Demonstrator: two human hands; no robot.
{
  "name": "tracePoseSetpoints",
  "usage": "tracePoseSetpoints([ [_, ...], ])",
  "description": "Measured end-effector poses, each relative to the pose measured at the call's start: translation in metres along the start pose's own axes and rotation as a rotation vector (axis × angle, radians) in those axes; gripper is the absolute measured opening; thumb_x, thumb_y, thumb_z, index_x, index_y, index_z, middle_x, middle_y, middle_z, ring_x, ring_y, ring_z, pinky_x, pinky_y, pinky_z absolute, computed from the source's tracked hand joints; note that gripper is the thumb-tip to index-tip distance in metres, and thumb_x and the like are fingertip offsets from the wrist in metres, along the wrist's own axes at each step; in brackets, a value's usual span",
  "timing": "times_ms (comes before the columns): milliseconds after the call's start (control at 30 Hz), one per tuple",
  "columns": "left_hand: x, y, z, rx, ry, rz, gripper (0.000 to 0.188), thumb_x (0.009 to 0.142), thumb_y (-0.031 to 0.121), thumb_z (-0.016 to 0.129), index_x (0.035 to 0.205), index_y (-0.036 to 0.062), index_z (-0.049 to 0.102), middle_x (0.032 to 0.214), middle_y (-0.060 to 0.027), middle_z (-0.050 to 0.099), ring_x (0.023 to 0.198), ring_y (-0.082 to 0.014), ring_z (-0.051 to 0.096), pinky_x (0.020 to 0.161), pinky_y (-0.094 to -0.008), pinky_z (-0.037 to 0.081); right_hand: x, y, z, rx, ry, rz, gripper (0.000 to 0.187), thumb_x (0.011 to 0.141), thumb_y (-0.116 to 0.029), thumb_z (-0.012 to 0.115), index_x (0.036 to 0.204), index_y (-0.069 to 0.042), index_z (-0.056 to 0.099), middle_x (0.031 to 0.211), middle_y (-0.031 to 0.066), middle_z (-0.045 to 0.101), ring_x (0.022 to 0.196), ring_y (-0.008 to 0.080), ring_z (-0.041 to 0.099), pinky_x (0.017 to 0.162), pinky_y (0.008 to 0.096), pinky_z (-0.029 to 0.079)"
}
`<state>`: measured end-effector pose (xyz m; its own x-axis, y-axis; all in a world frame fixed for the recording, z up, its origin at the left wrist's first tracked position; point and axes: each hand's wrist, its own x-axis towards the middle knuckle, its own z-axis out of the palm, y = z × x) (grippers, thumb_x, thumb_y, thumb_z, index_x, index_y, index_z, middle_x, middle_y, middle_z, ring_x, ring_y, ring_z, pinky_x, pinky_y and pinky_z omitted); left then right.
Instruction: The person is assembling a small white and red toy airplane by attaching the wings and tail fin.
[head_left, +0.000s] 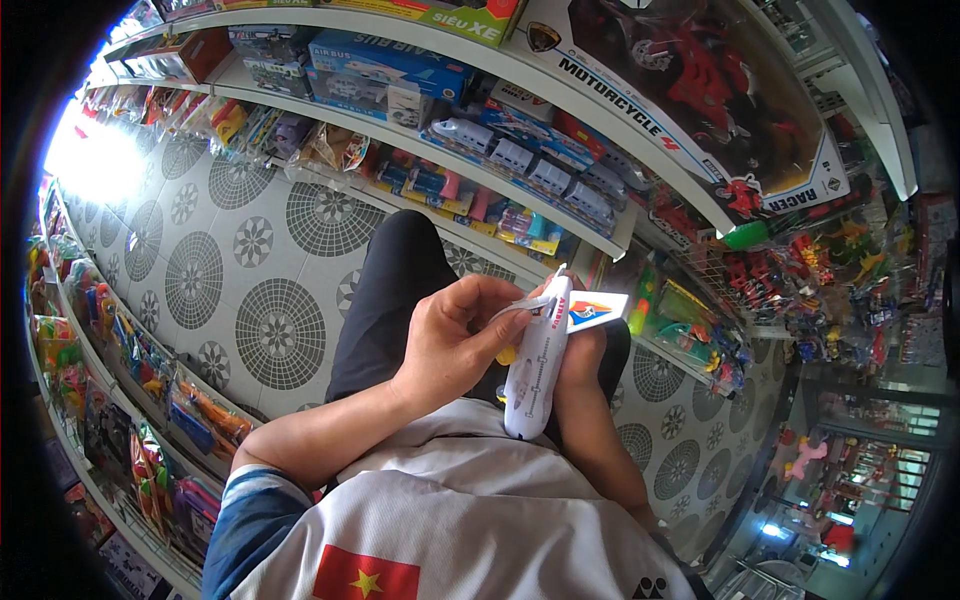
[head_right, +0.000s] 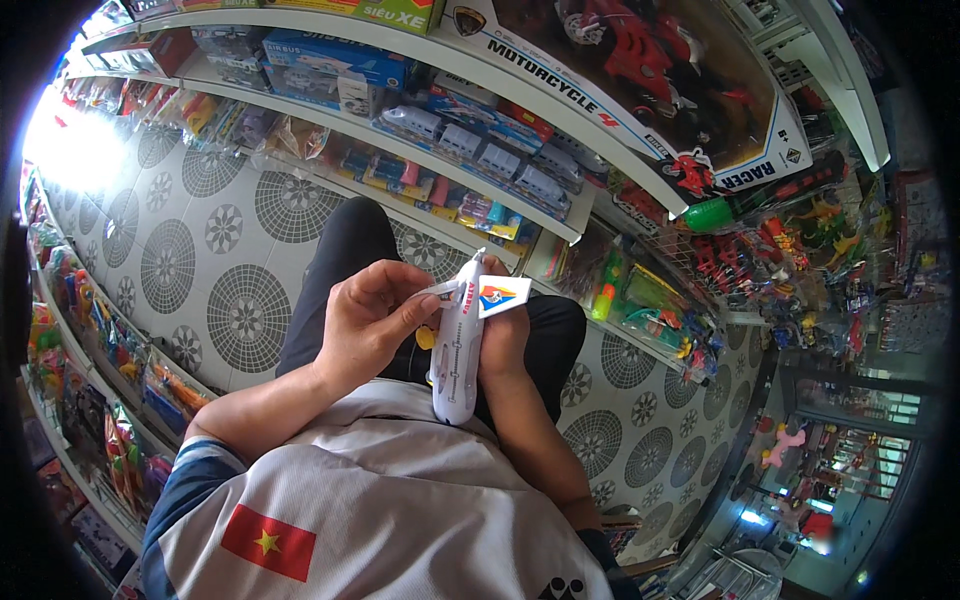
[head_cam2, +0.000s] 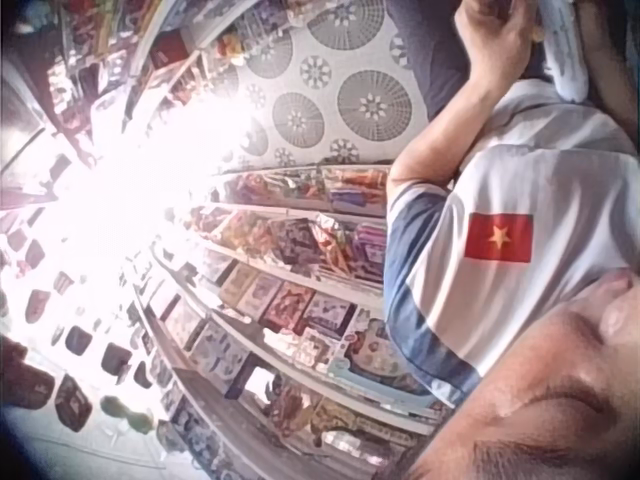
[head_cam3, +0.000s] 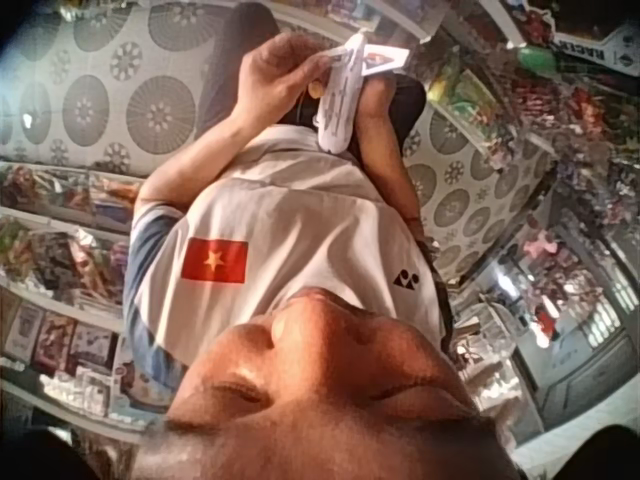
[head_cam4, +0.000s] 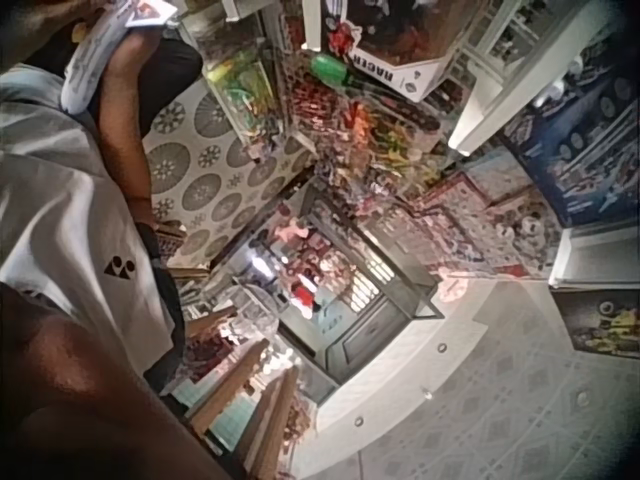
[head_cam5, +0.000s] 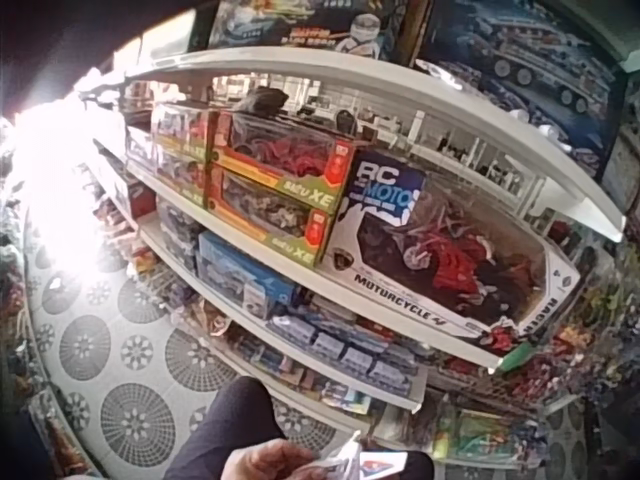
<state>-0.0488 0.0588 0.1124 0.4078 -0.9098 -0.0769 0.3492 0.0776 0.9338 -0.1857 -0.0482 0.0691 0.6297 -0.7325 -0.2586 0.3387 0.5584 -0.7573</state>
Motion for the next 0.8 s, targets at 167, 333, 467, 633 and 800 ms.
tracePoseSetpoints([
  [167, 0.001, 0.003, -0.003, 0.129, 0.02, 0.036, 0.018, 0.091, 0.003, 0.067, 0.106, -0.0055, 0.061, 0.088, -0.0086, 0.07, 0.079, -0.0113, 0.067, 0.071, -0.0247, 0.056, -0.006, -0.011, 0.02, -0.042, -0.071, -0.016, 0.03, 0.101, -0.033, 0.043, 0.106, -0.006, 0.056, 0.087, 0.0053, 0.062, 0.078, 0.0146, 0.062, 0.07, 0.0277, 0.051],
  [333, 0.004, 0.017, -0.004, 0.303, -0.017, 0.075, 0.018, 0.089, 0.006, 0.069, 0.103, -0.0047, 0.066, 0.084, -0.0063, 0.069, 0.077, -0.0086, 0.066, 0.068, -0.0218, 0.053, -0.008, -0.011, 0.031, -0.134, 0.106, -0.096, 0.025, 0.1, -0.026, 0.041, 0.104, -0.006, 0.055, 0.088, 0.0025, 0.059, 0.078, 0.0109, 0.06, 0.07, 0.0239, 0.048],
  [467, 0.005, 0.028, -0.006, 0.398, -0.04, 0.117, 0.017, 0.088, 0.006, 0.07, 0.101, -0.0041, 0.067, 0.082, -0.0052, 0.069, 0.074, -0.008, 0.066, 0.066, -0.0217, 0.052, -0.01, -0.018, 0.035, -0.195, 0.017, -0.095, 0.023, 0.101, -0.024, 0.041, 0.103, -0.006, 0.056, 0.086, 0.0005, 0.057, 0.079, 0.0089, 0.058, 0.071, 0.0228, 0.047],
  [633, 0.004, 0.026, -0.005, 0.321, -0.051, 0.052, 0.017, 0.088, 0.008, 0.07, 0.099, -0.0054, 0.067, 0.081, -0.0053, 0.069, 0.075, -0.0084, 0.066, 0.066, -0.0219, 0.052, -0.012, -0.022, 0.045, -0.218, 0.059, -0.077, 0.02, 0.103, -0.023, 0.044, 0.098, -0.008, 0.055, 0.083, -0.0024, 0.055, 0.075, 0.006, 0.053, 0.068, 0.0215, 0.044],
  [800, 0.003, 0.033, -0.004, 0.244, -0.075, -0.097, 0.019, 0.089, 0.009, 0.07, 0.098, -0.007, 0.065, 0.083, -0.0068, 0.069, 0.076, -0.0089, 0.066, 0.067, -0.022, 0.053, -0.011, -0.021, 0.04, -0.313, 0.007, -0.123, 0.019, 0.103, -0.022, 0.044, 0.095, -0.008, 0.054, 0.082, -0.0034, 0.053, 0.074, 0.0044, 0.051, 0.066, 0.0209, 0.042],
])
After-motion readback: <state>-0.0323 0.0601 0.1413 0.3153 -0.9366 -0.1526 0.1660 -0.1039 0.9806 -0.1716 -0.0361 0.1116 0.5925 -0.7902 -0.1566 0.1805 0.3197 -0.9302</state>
